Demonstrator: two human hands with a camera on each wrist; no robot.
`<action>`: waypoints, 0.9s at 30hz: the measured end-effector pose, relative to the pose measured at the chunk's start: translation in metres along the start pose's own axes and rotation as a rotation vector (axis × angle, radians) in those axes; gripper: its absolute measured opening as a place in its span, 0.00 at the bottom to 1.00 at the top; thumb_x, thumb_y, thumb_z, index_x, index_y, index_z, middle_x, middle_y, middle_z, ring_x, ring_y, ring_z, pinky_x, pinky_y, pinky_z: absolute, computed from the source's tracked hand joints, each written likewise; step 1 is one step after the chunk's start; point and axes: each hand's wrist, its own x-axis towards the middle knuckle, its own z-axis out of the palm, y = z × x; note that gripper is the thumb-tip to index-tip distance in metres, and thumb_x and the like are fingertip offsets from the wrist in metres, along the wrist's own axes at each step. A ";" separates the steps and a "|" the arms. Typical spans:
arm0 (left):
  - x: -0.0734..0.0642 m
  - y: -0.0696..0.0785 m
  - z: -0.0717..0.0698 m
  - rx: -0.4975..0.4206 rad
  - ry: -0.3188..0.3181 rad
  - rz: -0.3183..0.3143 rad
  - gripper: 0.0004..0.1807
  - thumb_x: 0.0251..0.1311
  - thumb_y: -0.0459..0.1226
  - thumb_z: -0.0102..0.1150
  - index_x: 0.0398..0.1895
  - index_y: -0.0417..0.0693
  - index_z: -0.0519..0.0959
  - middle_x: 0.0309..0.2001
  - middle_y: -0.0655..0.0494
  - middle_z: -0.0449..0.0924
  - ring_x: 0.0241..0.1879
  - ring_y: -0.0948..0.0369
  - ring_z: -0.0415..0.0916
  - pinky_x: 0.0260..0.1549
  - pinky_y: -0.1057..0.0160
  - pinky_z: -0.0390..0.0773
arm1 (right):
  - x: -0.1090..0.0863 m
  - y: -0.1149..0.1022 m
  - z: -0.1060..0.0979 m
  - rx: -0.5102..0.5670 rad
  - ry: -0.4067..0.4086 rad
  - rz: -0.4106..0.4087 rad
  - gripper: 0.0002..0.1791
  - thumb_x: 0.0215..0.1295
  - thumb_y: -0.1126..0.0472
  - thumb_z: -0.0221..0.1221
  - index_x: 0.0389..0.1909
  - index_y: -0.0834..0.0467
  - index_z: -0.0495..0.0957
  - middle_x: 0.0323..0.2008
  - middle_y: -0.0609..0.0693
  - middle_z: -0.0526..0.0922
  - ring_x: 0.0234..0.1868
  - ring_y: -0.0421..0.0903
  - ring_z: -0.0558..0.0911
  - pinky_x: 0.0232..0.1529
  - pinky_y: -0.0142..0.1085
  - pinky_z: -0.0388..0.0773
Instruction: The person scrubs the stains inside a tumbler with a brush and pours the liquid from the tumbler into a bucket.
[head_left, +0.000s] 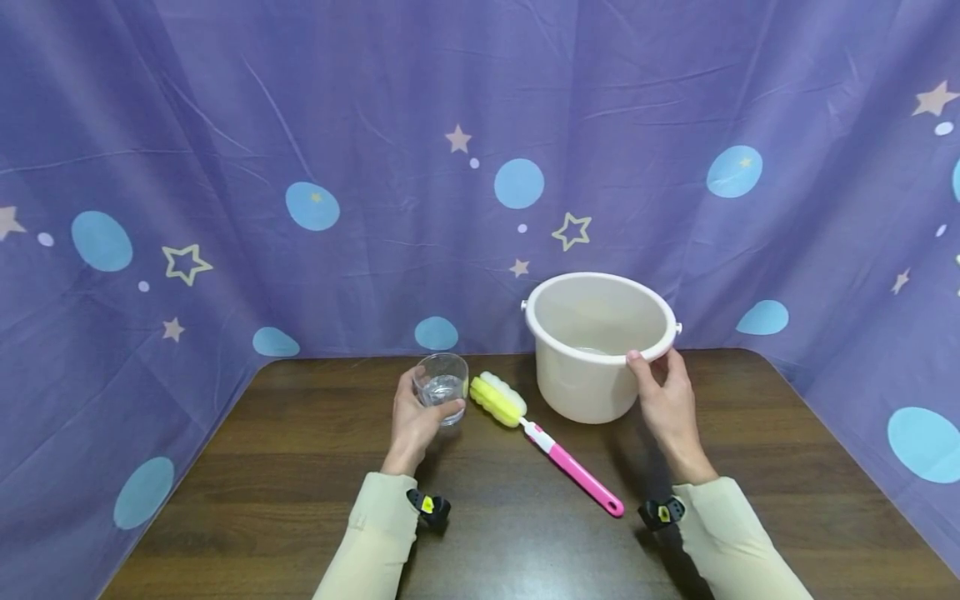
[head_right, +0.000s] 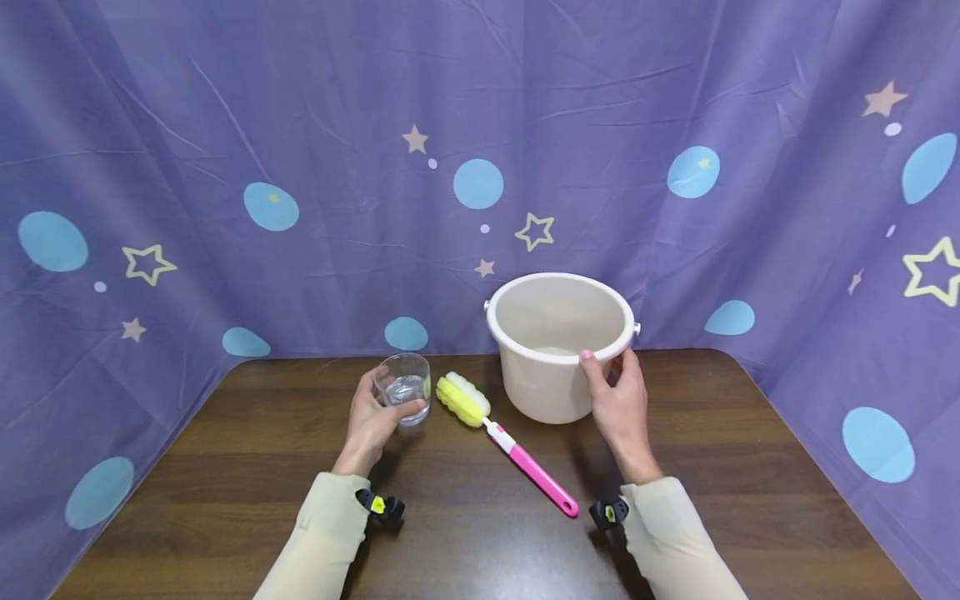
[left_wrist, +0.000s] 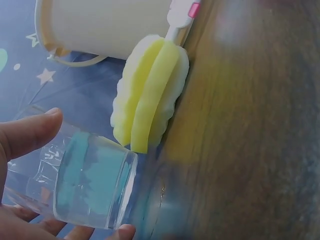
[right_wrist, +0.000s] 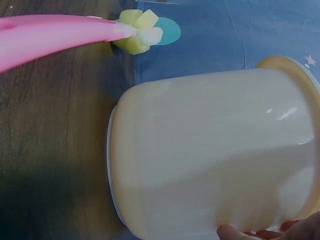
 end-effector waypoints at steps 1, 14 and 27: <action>-0.001 0.001 0.000 0.000 0.001 0.001 0.48 0.36 0.29 0.76 0.65 0.42 0.62 0.61 0.41 0.67 0.61 0.47 0.65 0.61 0.49 0.63 | 0.000 0.000 0.000 0.002 -0.001 0.002 0.36 0.65 0.45 0.58 0.66 0.62 0.62 0.60 0.61 0.71 0.63 0.55 0.68 0.63 0.51 0.63; -0.003 0.007 0.000 -0.006 0.006 0.013 0.48 0.35 0.32 0.78 0.65 0.44 0.63 0.59 0.42 0.69 0.58 0.47 0.67 0.58 0.49 0.66 | 0.000 0.000 0.000 0.007 -0.013 0.017 0.36 0.65 0.44 0.57 0.67 0.61 0.61 0.62 0.60 0.70 0.63 0.55 0.67 0.63 0.51 0.64; -0.004 0.010 0.001 -0.026 0.010 0.036 0.47 0.34 0.32 0.78 0.63 0.43 0.64 0.58 0.41 0.69 0.55 0.48 0.69 0.55 0.51 0.69 | -0.001 -0.002 0.000 0.028 -0.013 0.003 0.36 0.65 0.46 0.58 0.66 0.62 0.61 0.61 0.61 0.70 0.63 0.54 0.68 0.63 0.50 0.64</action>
